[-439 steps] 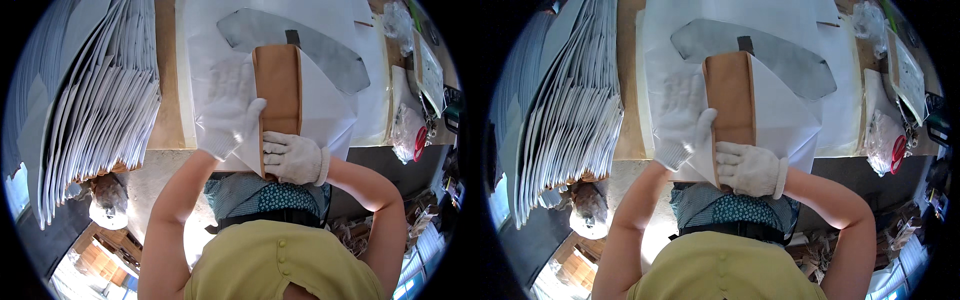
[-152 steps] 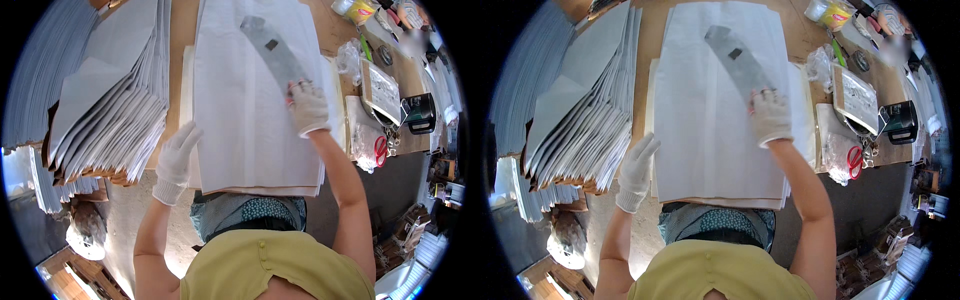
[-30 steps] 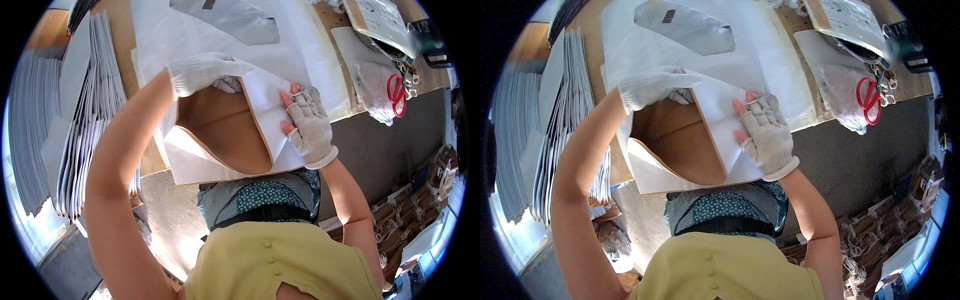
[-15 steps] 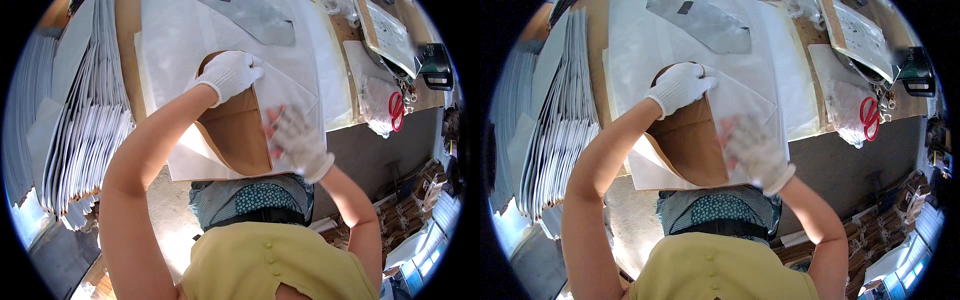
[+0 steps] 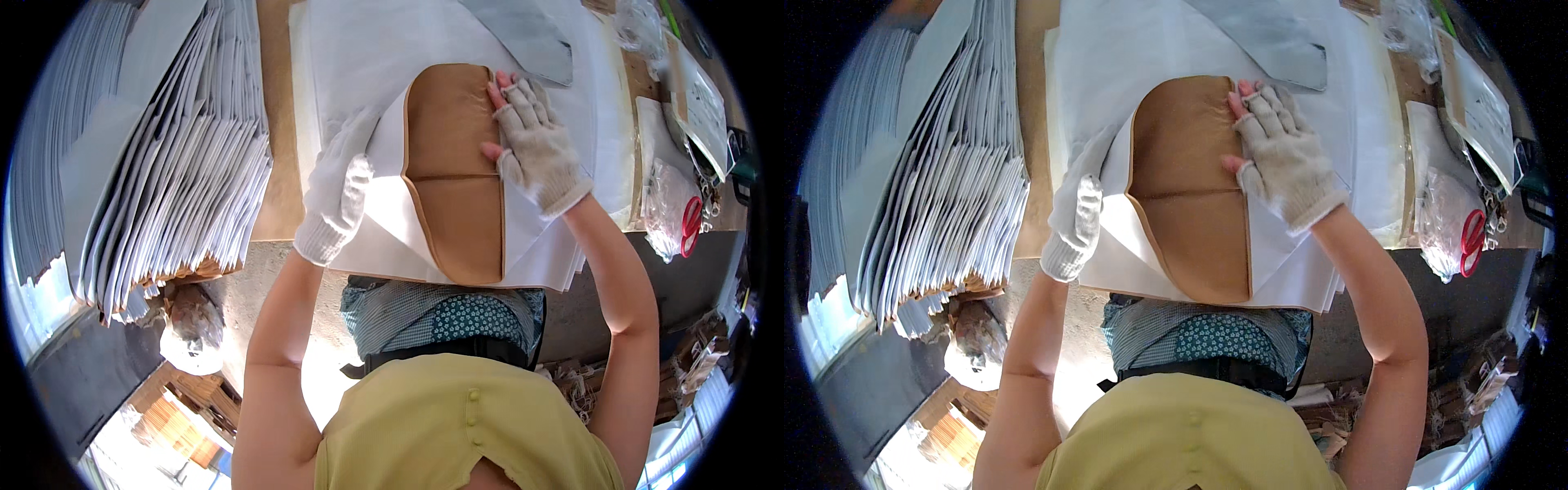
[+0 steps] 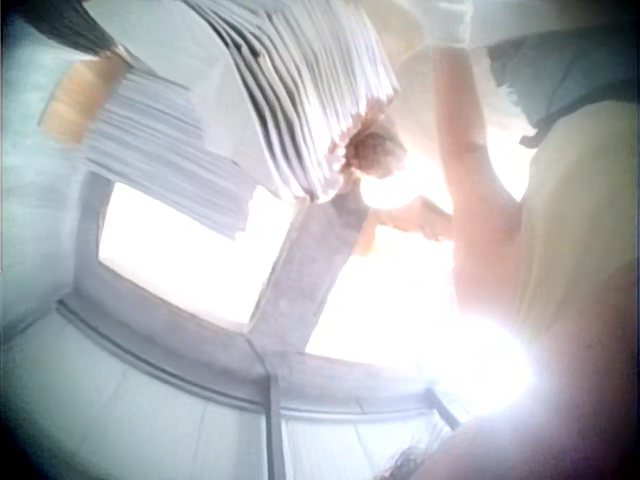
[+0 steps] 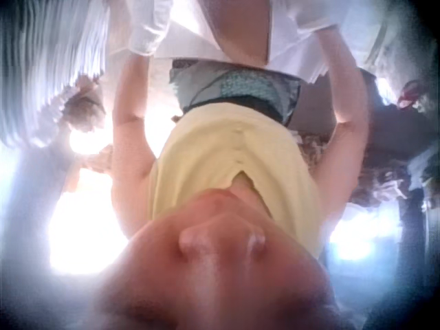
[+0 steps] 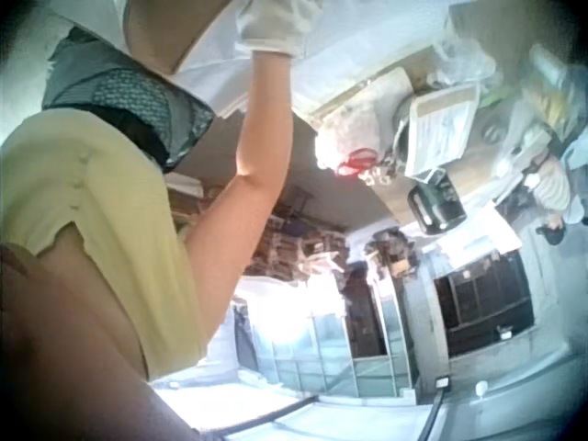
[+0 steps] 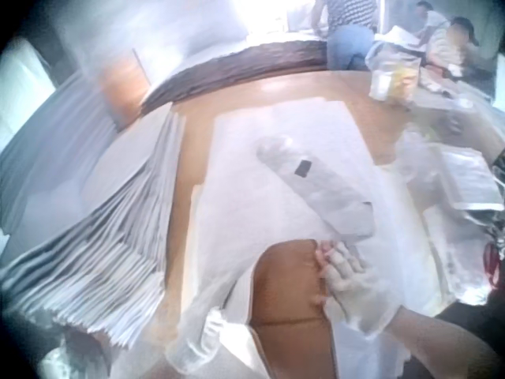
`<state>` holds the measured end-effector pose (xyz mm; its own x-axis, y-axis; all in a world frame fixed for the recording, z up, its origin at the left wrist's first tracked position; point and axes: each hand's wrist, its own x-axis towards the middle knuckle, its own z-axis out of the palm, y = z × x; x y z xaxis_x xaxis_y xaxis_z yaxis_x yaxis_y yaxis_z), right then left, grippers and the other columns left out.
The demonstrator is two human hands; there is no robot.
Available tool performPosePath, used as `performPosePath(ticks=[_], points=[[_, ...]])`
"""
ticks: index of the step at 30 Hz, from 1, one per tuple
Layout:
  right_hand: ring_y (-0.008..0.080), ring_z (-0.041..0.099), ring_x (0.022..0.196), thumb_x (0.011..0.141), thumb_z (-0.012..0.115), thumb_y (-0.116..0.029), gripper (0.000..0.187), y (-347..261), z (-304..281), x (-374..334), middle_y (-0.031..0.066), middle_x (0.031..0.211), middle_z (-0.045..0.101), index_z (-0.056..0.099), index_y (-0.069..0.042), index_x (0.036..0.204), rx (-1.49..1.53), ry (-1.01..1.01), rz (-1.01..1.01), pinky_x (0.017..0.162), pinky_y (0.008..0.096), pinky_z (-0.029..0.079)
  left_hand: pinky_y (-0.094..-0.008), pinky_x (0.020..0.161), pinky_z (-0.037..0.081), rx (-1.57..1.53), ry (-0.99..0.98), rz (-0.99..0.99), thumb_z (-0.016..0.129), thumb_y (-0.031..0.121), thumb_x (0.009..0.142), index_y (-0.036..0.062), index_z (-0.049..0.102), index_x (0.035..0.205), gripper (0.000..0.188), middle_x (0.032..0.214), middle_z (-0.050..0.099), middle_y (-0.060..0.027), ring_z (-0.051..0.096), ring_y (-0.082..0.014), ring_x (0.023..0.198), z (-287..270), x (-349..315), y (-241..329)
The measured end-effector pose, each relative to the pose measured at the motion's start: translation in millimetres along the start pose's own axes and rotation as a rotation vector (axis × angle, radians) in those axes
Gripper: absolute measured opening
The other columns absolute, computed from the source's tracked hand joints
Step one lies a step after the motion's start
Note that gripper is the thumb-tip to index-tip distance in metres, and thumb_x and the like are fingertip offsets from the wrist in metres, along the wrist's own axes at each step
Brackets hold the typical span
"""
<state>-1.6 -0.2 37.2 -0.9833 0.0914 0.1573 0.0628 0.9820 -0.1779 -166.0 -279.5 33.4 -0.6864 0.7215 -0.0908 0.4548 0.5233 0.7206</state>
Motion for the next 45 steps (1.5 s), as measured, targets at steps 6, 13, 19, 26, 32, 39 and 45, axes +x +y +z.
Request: performPosePath(ticks=[6, 13, 19, 26, 32, 39, 45], points=[[0.0352, 0.042, 0.148, 0.091, 0.066, -0.036, 0.055, -54.6, 8.5, 36.2, 0.0137, 0.155, 0.051, 0.062, -0.009, 0.139, 0.047, -0.022, -0.194, 0.123, 0.0447, 0.034, -0.0397, 0.127, 0.031, -1.0, -0.131, -0.075, 0.021, 0.058, 0.112, -0.0086, 0.034, 0.157, 0.082, 0.157, 0.046, -0.0235, 0.042, -0.03, 0.149, -37.8, 22.6, -18.5], [0.0399, 0.06, 0.122, 0.094, 0.064, -0.031, 0.05, -124.0, 86.1, 47.1, 0.0193, 0.135, 0.063, 0.06, -0.003, 0.135, 0.968, -0.346, 0.348, 0.11, 0.0427, 0.047, -0.0379, 0.122, 0.036, -0.563, -0.128, 0.123, 0.022, 0.067, 0.108, -0.0057, 0.045, 0.152, 0.088, 0.153, 0.05, -0.0249, 0.046, -0.0322, 0.146, -26.0, 15.4, -2.9], [0.0341, 0.062, 0.12, 0.089, 0.066, -0.021, 0.037, -108.1, -46.8, 73.2, 0.0148, 0.128, 0.068, 0.069, -0.004, 0.122, 0.147, -0.402, -0.31, 0.107, 0.0487, 0.047, -0.0474, 0.117, 0.039, -0.111, 0.17, 0.176, 0.029, 0.065, 0.108, 0.001, 0.049, 0.151, 0.079, 0.144, 0.058, -0.0227, 0.051, -0.0439, 0.137, -2.2, 7.7, 21.4], [0.0297, 0.046, 0.147, 0.082, 0.069, -0.019, 0.036, -34.5, -0.4, -40.5, 0.0134, 0.15, 0.057, 0.071, -0.01, 0.116, 0.126, -0.051, -0.125, 0.128, 0.0529, 0.026, -0.0516, 0.129, 0.019, 0.185, 0.166, 0.228, 0.023, 0.061, 0.109, -0.0038, 0.045, 0.152, 0.081, 0.153, 0.051, -0.0252, 0.041, -0.0417, 0.149, 15.3, 12.1, 22.2], [0.0276, 0.058, 0.132, 0.073, 0.066, -0.019, 0.033, -83.6, -3.2, -48.5, 0.0071, 0.123, 0.069, 0.072, -0.008, 0.104, 0.575, -0.224, -0.571, 0.122, 0.0452, 0.04, -0.0511, 0.13, 0.016, 0.512, 0.131, 0.239, 0.033, 0.056, 0.109, -0.0038, 0.041, 0.155, 0.076, 0.158, 0.046, -0.0242, 0.036, -0.0396, 0.152, 23.9, 8.9, 18.7], [0.0259, 0.062, 0.124, 0.069, 0.068, -0.021, 0.034, -78.6, -1.4, -40.4, 0.004, 0.113, 0.07, 0.073, -0.01, 0.1, 0.6, -0.178, -0.641, 0.12, 0.0457, 0.043, -0.0489, 0.131, 0.013, 0.45, 0.059, 0.217, 0.049, 0.044, 0.104, -0.0048, 0.038, 0.156, 0.072, 0.165, 0.034, -0.0244, 0.023, -0.039, 0.157, 47.1, 49.8, 61.7], [0.0354, 0.056, 0.128, 0.078, 0.076, -0.023, 0.042, -8.5, -13.9, 49.9, 0.0115, 0.129, 0.063, 0.07, -0.011, 0.118, 0.136, 0.285, 0.177, 0.106, 0.0518, 0.045, -0.0496, 0.13, 0.018, 0.474, 0.045, 0.373, 0.056, 0.044, 0.101, -0.0049, 0.04, 0.155, 0.075, 0.164, 0.036, -0.027, 0.029, -0.0422, 0.155, 39.8, 52.7, 57.6]])
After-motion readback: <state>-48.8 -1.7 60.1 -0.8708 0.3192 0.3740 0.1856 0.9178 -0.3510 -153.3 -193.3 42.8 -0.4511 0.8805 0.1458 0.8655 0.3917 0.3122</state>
